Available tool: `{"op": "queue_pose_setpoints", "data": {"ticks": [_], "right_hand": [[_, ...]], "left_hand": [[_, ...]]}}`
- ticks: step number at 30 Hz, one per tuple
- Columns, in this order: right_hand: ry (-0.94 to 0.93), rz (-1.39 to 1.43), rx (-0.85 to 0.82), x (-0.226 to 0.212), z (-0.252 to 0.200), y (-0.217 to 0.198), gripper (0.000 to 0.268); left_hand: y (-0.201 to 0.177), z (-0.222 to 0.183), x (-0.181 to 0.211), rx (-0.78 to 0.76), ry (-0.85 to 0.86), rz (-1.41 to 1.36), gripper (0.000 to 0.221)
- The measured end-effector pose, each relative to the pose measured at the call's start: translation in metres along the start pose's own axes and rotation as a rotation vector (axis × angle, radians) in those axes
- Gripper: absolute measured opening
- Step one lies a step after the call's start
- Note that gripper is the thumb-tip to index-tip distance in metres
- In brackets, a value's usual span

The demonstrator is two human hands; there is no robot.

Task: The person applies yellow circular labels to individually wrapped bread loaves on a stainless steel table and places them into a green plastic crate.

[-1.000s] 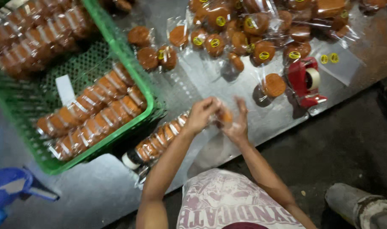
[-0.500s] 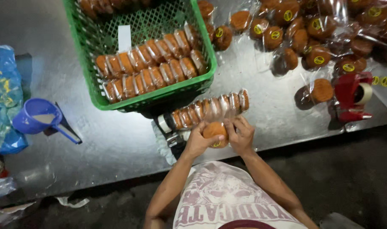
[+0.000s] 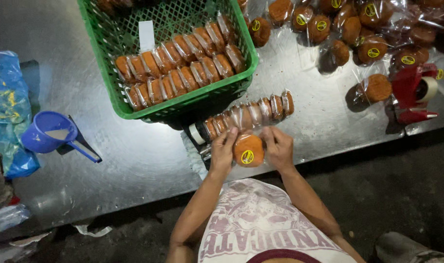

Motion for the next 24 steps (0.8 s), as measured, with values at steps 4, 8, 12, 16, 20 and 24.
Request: {"op": "queue_pose_setpoints", "data": {"ticks": [4, 8, 12, 16, 20, 24], "right_hand": [[-0.291, -0.106, 0.190, -0.036, -0.005, -0.005, 0.025], [-0.662, -0.208, 0.153, -0.046, -0.029, 0.005, 0.046], [0.067, 0.204, -0.154, 0.041, -0.012, 0.022, 0.033], [0.358, 0.804, -0.254, 0.071, -0.008, 0.027, 0.018], [-0.049, 1.052, -0.499, 0.026, 0.014, 0.004, 0.014], [-0.012, 0.577, -0.264, 0.023, 0.029, -0.005, 0.010]], "left_hand": [[0.005, -0.003, 0.012, -0.002, 0.098, 0.095, 0.034], [0.019, -0.019, 0.026, -0.027, 0.204, 0.437, 0.034], [0.045, -0.021, 0.049, -0.159, 0.516, 0.497, 0.031], [0.058, -0.038, 0.072, 0.219, 1.002, 0.925, 0.036], [0.071, -0.013, 0.048, -0.219, 0.650, 0.866, 0.048], [0.048, 0.002, 0.024, -0.175, 0.189, 0.785, 0.026]]}}
Point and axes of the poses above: each hand's wrist, its own z-axis towards the middle knuckle, its own y-axis out of the palm, x = y × z, the point moved 7 cm from there along z, towards the middle knuckle, and after that the axes turned 2 degrees about -x, right-handed, at the moved point
